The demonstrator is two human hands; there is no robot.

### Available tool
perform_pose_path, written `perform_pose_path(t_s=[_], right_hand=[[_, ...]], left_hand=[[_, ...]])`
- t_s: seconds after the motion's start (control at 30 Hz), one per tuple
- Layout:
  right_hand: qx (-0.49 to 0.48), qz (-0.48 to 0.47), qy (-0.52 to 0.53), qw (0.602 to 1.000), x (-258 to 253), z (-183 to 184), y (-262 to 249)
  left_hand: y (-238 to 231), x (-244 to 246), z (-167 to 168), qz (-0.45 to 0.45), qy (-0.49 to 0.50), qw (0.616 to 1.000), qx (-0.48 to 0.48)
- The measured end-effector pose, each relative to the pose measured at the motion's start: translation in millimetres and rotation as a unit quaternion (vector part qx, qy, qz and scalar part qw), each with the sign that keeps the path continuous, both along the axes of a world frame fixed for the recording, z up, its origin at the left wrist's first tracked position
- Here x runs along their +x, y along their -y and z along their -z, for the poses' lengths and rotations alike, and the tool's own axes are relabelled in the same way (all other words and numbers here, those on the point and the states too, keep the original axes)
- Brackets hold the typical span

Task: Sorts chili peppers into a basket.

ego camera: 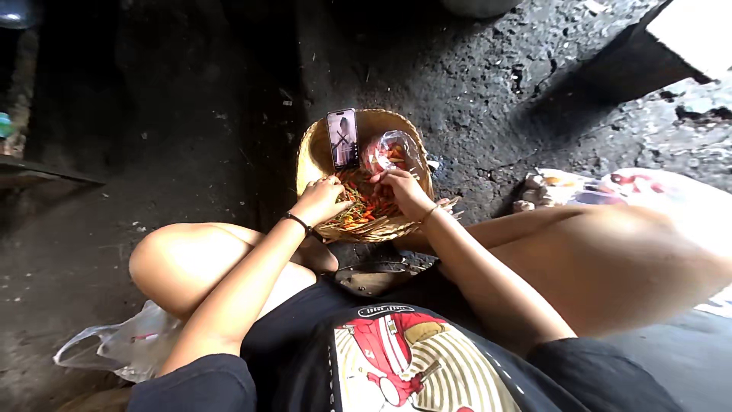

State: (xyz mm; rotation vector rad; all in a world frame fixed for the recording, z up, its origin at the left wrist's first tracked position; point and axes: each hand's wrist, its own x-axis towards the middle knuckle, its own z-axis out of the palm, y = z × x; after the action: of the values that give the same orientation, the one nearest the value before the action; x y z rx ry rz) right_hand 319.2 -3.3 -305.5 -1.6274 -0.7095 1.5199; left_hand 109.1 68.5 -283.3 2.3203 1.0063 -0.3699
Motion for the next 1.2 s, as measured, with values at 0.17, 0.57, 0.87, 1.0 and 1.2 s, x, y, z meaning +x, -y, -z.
perform_pose_path(t_s=[0.17,0.57,0.87,1.0,1.2], right_hand=[[-0.075,-0.289,0.397,0.868,4.2,8.2,-1.3],[-0.207,-0.312,0.487,0.789,-19.3,12.6,1.9],[-0.124,-0.309,0.512,0.792,-11.6,34.4,1.0],[-0.136,-0.305,0.506,0.795,-11.2,33.6,-1.2],[-0.158,-0.332,0.481,0.796,-7.0,33.7,-2.2]], left_hand=[[4.8,-6.4,11.8,-0.043,0.089,0.995,0.007],[8.5,-1.1,25.9,-0.008,0.149,0.989,-0.005],[8.3,0.9,23.3,-0.002,0.148,0.989,0.000],[8.7,1.0,22.1,0.001,0.134,0.991,-0.001],[9.5,2.3,20.2,0.005,0.129,0.992,-0.007]])
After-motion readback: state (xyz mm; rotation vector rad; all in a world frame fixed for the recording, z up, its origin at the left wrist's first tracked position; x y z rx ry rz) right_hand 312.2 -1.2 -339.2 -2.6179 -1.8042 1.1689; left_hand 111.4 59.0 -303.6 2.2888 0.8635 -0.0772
